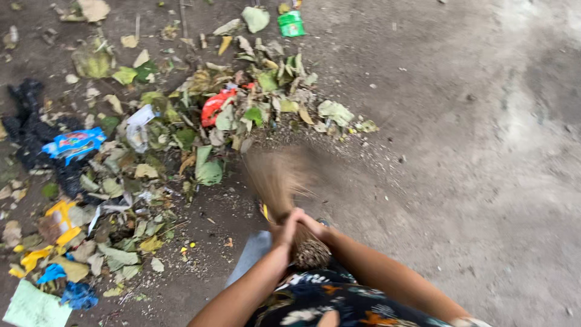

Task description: The person sweeps trash, leaves, and debris into a pile on the ground using a handheld broom.

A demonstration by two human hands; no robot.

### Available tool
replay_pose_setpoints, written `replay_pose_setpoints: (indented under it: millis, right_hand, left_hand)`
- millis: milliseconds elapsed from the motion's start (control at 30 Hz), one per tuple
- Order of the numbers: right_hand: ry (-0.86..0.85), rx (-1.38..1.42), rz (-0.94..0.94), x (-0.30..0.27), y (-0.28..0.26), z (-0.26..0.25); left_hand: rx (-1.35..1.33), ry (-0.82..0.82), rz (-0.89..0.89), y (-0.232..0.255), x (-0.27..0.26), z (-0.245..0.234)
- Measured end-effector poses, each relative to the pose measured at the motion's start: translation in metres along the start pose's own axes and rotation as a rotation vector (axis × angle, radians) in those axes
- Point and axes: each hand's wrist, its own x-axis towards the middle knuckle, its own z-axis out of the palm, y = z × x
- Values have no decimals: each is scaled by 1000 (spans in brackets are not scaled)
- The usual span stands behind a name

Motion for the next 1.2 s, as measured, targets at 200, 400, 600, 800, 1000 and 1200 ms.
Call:
replay_pose_setpoints:
  millis: [200, 400, 600, 800, 1000, 1200]
  right_hand:
    - [-420, -506, -168, 78, -86, 65]
    - [-184, -764, -235, -80, -136, 27]
    - [455, 159, 235, -300, -74, -50]
    - [934, 524, 134, -292, -36, -130]
    - [608, 321, -186, -170, -91, -169]
    - [252, -72, 154, -251, -122, -155]
  left_hand:
    - [-55, 360, 221, 136, -58, -32]
    - [358, -198, 323, 115, -64, 6]
    - [438, -357, 152, 101, -16, 14]
    - [300, -259, 256, 57, 67, -3]
    - [238, -212, 223, 43, 95, 14]
    - [259, -264, 23, 85, 56, 62]
